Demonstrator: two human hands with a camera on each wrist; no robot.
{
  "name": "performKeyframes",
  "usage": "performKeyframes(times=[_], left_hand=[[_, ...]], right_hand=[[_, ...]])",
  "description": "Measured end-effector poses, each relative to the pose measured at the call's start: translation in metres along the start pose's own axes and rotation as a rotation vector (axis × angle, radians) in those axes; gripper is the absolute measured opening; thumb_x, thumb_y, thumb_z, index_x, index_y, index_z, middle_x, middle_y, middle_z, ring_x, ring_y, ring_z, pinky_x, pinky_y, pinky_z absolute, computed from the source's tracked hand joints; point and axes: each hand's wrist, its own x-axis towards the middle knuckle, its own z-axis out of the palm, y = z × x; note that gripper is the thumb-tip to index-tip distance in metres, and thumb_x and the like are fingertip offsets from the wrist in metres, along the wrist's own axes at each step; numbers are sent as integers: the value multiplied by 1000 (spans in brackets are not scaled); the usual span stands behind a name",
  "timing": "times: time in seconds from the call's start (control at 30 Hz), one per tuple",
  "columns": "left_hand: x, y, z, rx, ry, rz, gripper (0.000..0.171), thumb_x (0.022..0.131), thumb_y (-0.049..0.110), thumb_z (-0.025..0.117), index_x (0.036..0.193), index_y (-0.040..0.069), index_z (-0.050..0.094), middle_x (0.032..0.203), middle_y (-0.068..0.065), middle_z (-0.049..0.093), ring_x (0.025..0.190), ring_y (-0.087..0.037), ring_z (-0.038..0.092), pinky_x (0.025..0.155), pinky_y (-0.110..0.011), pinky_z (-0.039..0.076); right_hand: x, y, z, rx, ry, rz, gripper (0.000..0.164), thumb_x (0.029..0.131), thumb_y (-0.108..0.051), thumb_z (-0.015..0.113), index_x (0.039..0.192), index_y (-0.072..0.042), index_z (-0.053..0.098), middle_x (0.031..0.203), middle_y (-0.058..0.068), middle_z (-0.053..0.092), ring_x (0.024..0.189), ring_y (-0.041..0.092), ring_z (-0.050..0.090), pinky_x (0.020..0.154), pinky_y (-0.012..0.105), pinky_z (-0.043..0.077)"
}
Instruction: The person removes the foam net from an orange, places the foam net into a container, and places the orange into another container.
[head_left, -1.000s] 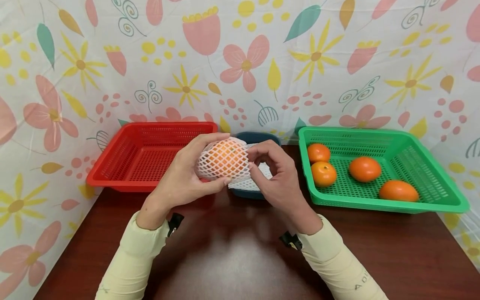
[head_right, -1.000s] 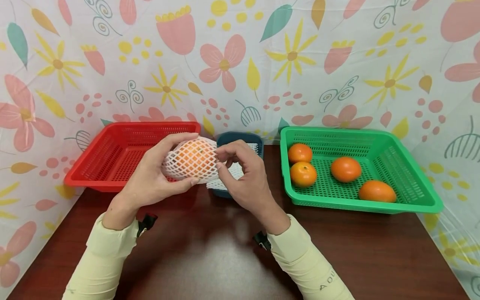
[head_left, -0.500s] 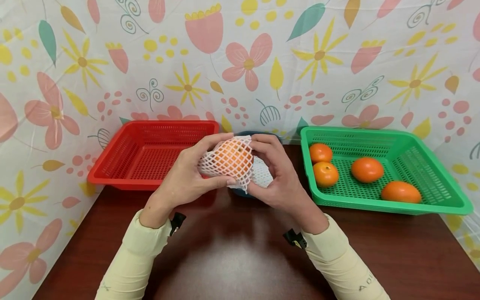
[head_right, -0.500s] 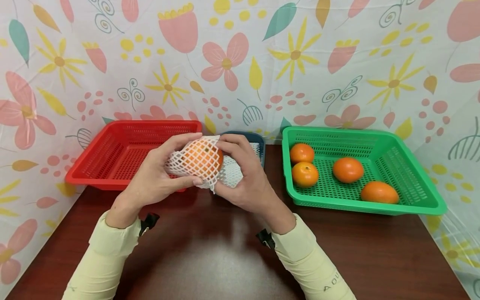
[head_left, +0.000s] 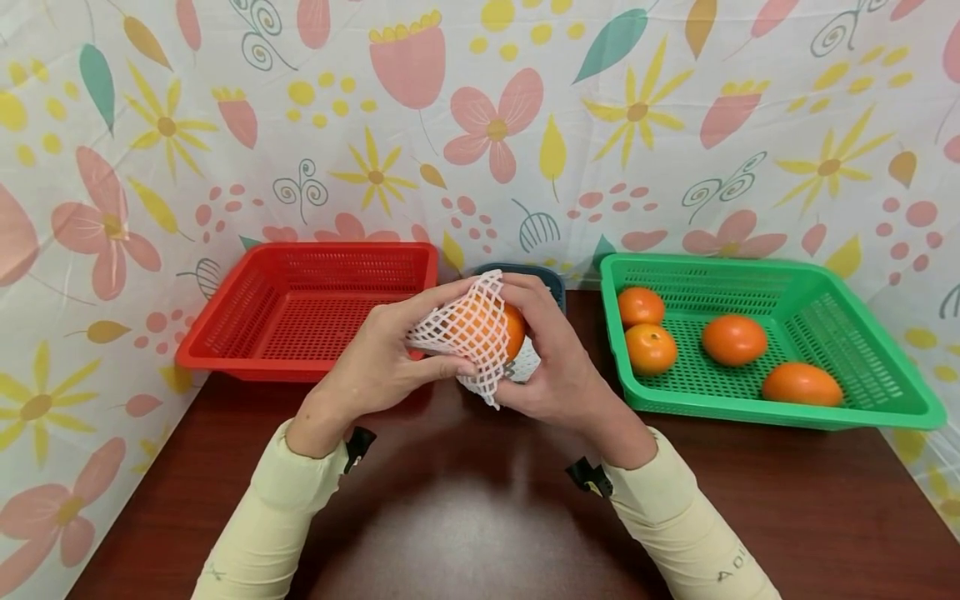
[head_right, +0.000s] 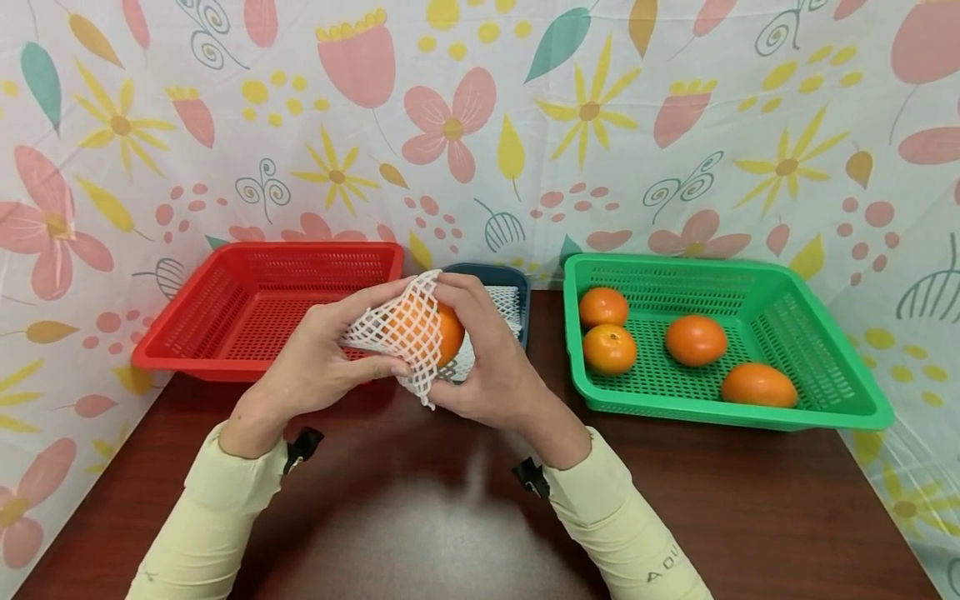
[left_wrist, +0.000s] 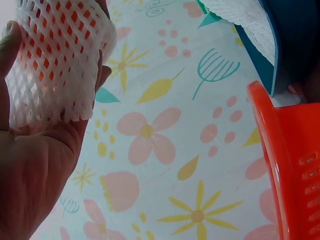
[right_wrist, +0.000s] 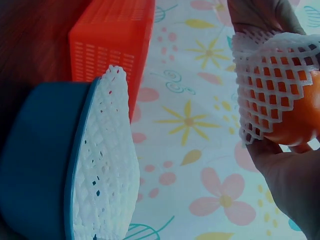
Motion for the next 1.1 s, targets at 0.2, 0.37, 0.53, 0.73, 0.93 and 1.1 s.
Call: performKeyframes(times=[0.2, 0.37, 0.53, 0.73, 0.93, 1.1], left_hand=[[-1, 2, -2, -9, 19, -11, 84, 78, 17, 95, 153, 25, 58, 143, 9, 65, 119, -12, 67, 98, -28, 56], [-2, 3, -4, -9, 53, -16, 75, 78, 18, 95, 146, 24, 65, 133, 8, 71, 109, -12, 70, 91, -28, 58], [-2, 2, -7, 13, 87, -20, 63, 79, 20, 95, 136, 24, 71, 121, 8, 75, 100, -11, 71, 85, -27, 58], [-1, 2, -8, 11, 98, -26, 53, 82, 20, 93, 130, 23, 72, 119, 9, 75, 99, -11, 70, 83, -28, 60], [0, 1, -7, 18, 128, -29, 39, 85, 18, 91, 121, 20, 75, 115, 9, 74, 96, -12, 69, 82, -29, 60], [-1, -1, -7, 62, 171, -46, 28, 87, 16, 90, 110, 19, 75, 104, 9, 74, 86, -11, 68, 73, -28, 60]], right_hand=[[1, -3, -3, 18, -13, -14, 80, 72, -4, 84, 144, 1, 49, 148, 15, 47, 135, 33, 46, 107, 34, 51], [2, -4, -5, 71, -19, -26, 80, 71, 0, 80, 144, 3, 48, 148, 17, 46, 135, 35, 45, 108, 34, 51], [2, -4, -7, 81, -18, -39, 79, 70, 3, 75, 144, 4, 48, 148, 18, 46, 133, 36, 45, 108, 32, 51], [1, -3, -11, 44, -12, -43, 78, 70, 1, 74, 143, 4, 49, 147, 18, 48, 131, 35, 47, 104, 31, 52], [0, -4, -17, 15, -21, -26, 77, 71, -1, 76, 144, 2, 51, 147, 16, 49, 130, 34, 49, 102, 30, 53], [0, -5, -24, -17, -24, -11, 78, 73, -3, 79, 145, 1, 52, 148, 15, 50, 131, 33, 49, 104, 30, 53]])
